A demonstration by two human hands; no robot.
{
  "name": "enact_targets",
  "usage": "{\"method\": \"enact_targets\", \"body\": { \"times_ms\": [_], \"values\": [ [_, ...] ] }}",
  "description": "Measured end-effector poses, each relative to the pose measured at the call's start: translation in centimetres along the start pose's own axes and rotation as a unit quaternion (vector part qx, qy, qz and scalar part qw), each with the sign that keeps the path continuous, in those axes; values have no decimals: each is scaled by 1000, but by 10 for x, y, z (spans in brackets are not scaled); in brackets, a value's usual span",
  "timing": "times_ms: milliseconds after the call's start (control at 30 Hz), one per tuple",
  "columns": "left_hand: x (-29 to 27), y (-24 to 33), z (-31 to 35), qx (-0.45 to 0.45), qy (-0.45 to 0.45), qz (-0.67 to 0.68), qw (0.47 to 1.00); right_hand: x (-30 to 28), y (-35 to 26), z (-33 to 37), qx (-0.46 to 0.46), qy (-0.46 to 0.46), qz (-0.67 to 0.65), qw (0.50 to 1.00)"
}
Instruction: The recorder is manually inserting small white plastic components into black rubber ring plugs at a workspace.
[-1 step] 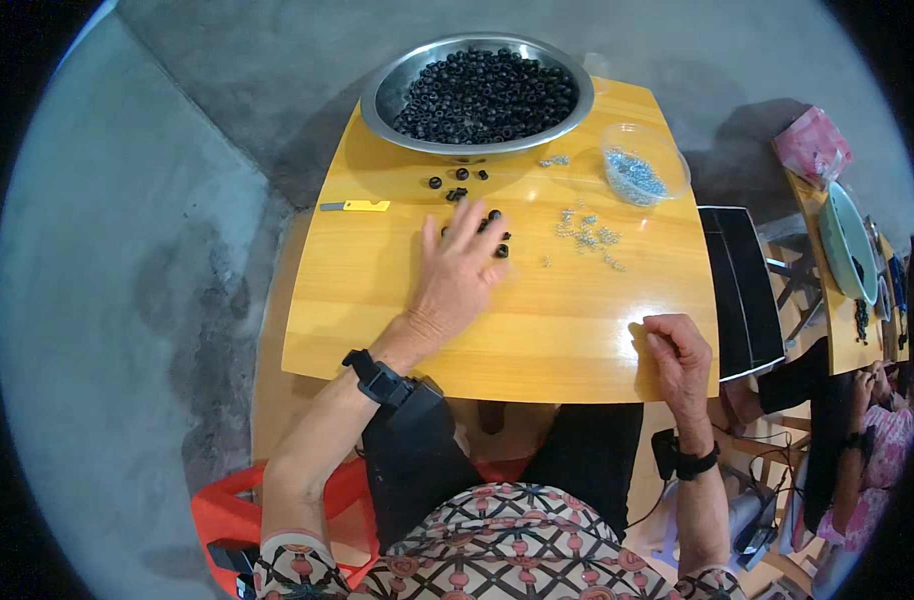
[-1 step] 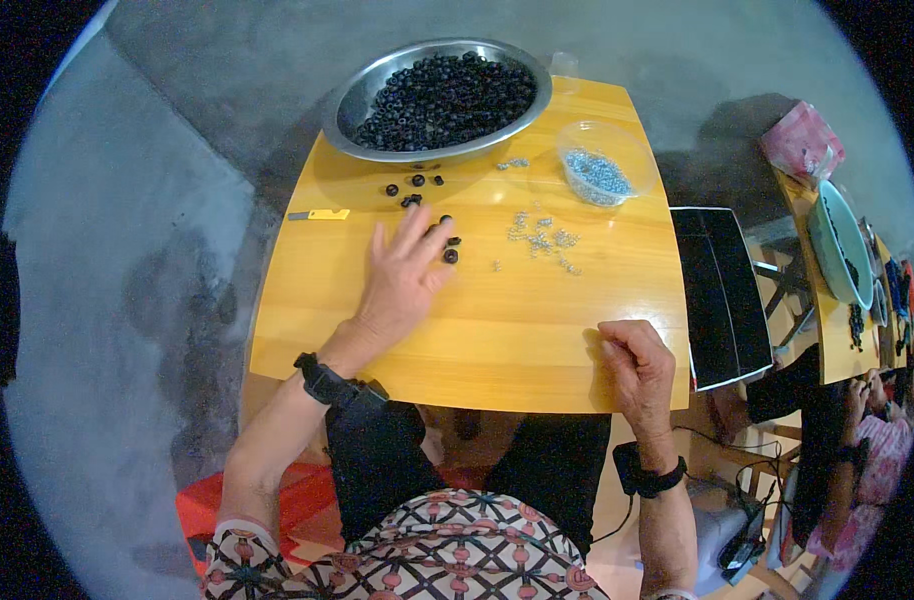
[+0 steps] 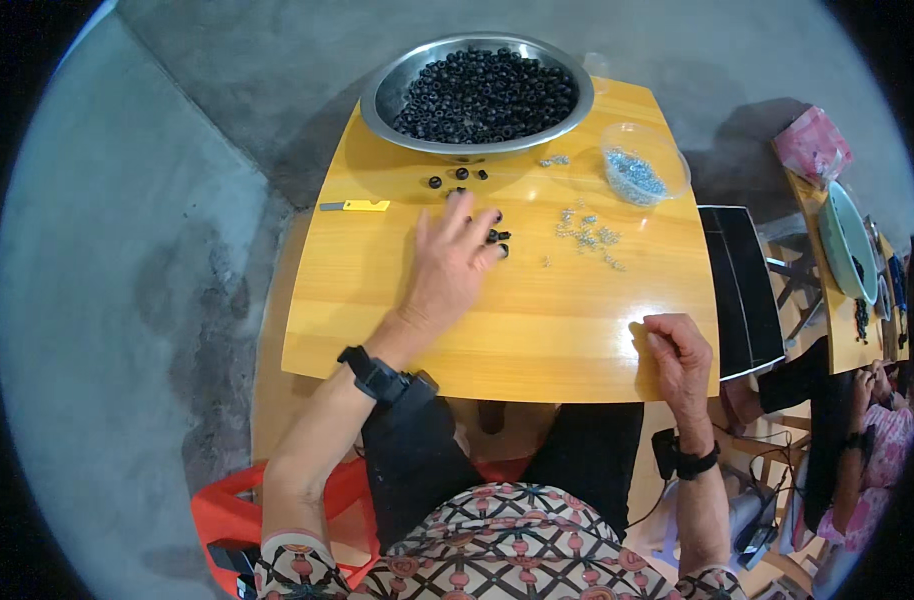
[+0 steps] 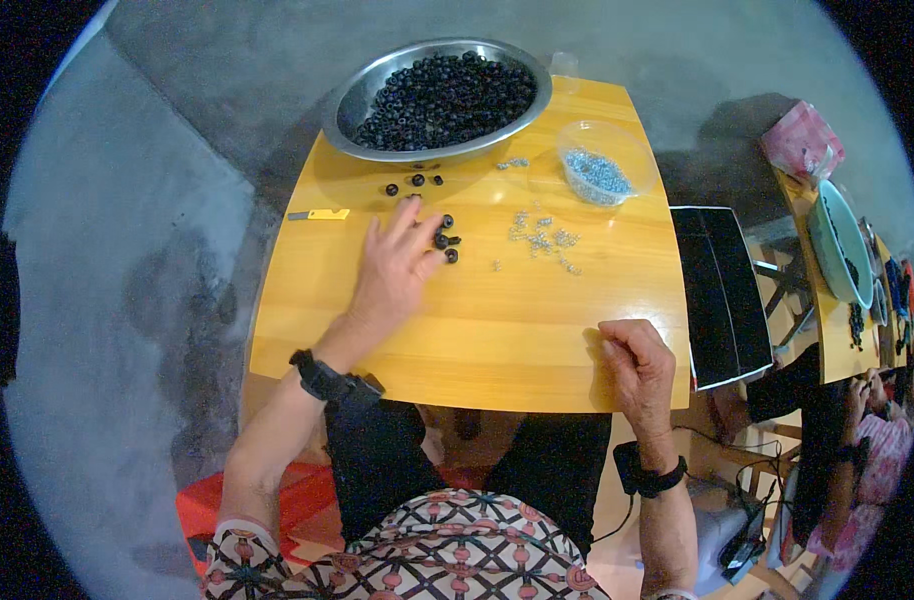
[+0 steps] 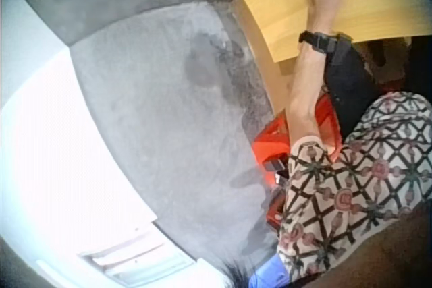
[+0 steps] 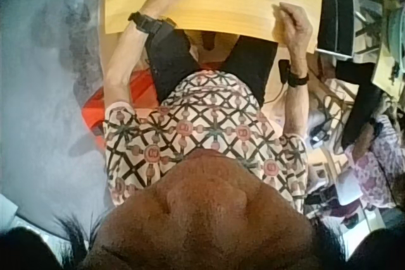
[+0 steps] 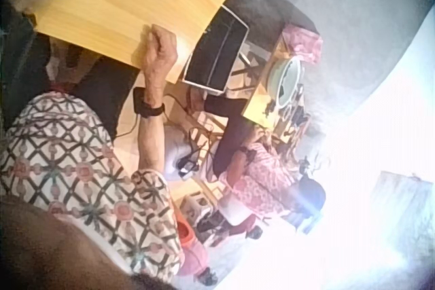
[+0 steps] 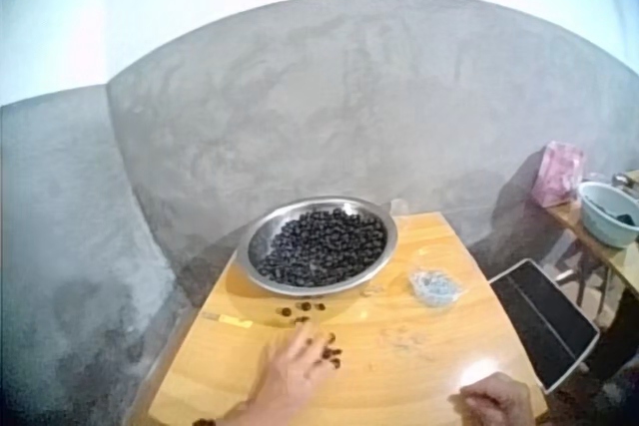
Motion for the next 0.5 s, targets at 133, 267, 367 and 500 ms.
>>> {"method": "enact_targets", "body": {
  "times_ms": [133,267,367,500],
  "values": [
    [-8,-55,-17,-116,62,163,978,1,-4,-1,-6,1,-9,1000],
    [6,-64,-39,-43,58,68,995,1,0,-1,12,-7,-5,1000],
    [21,-73,-45,-54,45,41,997,2,-1,-2,10,-9,5,1000],
    [27,-70,-42,-56,38,53,996,2,-3,-4,6,-8,11,1000]
  ]
}}
Point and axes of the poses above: each hand's wrist, its own z-axis away from the middle knuckle, its own x-axis out of the palm, y = z × x, the point moved 5 cm from there along -z, towards the middle knuckle, and after that the axes turned 1 degree about y, right-handed, at the moved point
